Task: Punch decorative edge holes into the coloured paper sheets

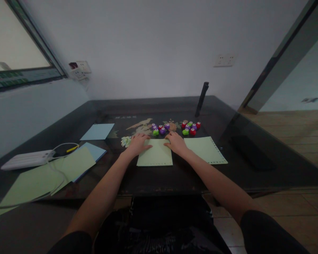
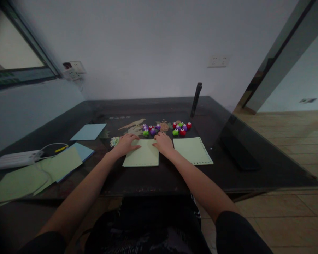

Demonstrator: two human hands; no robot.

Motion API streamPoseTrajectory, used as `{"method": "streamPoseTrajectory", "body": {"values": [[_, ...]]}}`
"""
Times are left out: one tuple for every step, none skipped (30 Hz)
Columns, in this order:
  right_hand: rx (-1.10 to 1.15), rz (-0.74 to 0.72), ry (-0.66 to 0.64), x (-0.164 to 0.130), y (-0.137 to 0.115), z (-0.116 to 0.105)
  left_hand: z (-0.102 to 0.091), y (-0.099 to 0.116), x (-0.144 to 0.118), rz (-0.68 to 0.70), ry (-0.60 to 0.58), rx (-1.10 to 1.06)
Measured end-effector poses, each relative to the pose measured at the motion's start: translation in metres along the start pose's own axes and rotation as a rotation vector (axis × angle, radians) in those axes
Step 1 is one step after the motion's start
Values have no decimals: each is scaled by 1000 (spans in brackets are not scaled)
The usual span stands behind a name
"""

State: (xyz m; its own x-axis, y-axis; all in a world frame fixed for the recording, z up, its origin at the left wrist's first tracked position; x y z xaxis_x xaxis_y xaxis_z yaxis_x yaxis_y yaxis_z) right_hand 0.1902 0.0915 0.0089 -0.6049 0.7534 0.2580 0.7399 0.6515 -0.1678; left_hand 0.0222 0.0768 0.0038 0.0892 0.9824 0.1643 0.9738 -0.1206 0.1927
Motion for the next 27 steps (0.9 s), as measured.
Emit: {"method": "streamPoseTrajectory", "body": {"values": [[26, 7, 15, 0, 1, -1, -1, 1, 0, 0, 1, -10], [51, 17, 28, -1, 2, -2, -2, 2, 0, -2, 0, -18], [75, 27, 38, -1, 3, -2, -4, 3, -1, -5, -3, -25], [98, 37, 45, -1, 4, -2, -5, 4, -1, -8, -4, -32], [117, 45, 50, -1, 4, -2, -6, 5, -1, -10, -4, -38], [133, 52, 53, -1, 5, -2, -7, 6, -1, -12, -4, -43], [144, 54, 57, -1, 5, -2, -7, 6, -1, -13, -3, -49], [151, 53, 65, -1, 6, -2, -8, 7, 0, -12, -4, -55], [160, 51, 75, -1, 6, -2, -7, 8, 0, -10, -6, -61], [171, 50, 89, -1, 7, -2, -7, 8, 1, -8, -7, -65], [188, 49, 105, -1, 8, -2, -7, 8, 1, -6, -7, -68], [209, 53, 123, 0, 10, -3, -7, 8, 2, -6, -7, -70], [235, 57, 143, 0, 12, -3, -6, 8, 2, -7, -7, -69], [267, 64, 162, 0, 14, -4, -6, 8, 2, -9, -10, -69], [303, 72, 179, 0, 16, -4, -6, 7, 2, -10, -14, -70], [342, 81, 196, 0, 18, -5, -6, 7, 3, -13, -20, -71], [381, 89, 212, 0, 20, -5, -5, 7, 3, -13, -23, -74], [419, 94, 228, 0, 21, -6, -6, 7, 2, -11, -23, -77], [457, 98, 242, 0, 23, -6, -6, 7, 2, -5, -20, -80], [495, 104, 253, 0, 24, -6, -7, 8, 2, 4, -14, -83], [532, 111, 259, 0, 25, -5, -8, 8, 2, 11, -10, -85], [568, 121, 257, 0, 26, -3, -8, 9, 2, 17, -7, -87], [598, 133, 248, 0, 28, -1, -8, 9, 2, 20, -7, -88], [621, 146, 235, 0, 29, 2, -8, 8, 2, 20, -8, -89], [632, 153, 224, 0, 30, 3, -8, 8, 2, 18, -10, -92], [632, 153, 216, 0, 30, 4, -7, 7, 2, 13, -12, -98], [622, 145, 214, 1, 30, 4, -7, 6, 2, 10, -14, -110]]}}
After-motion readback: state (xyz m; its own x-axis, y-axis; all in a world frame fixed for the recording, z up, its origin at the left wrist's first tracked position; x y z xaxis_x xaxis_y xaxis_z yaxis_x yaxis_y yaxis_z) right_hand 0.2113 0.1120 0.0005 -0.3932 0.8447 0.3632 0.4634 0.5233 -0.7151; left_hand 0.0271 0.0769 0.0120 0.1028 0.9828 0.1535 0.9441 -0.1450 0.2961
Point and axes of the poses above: each hand's wrist, its own x-axis towards the middle knuckle, its own z-axis out of the palm, y = z × x, the point moved 8 cm from there along x, towards the middle knuckle, and after that the axes turned 10 degrees about -z, right-handed, at the moved point
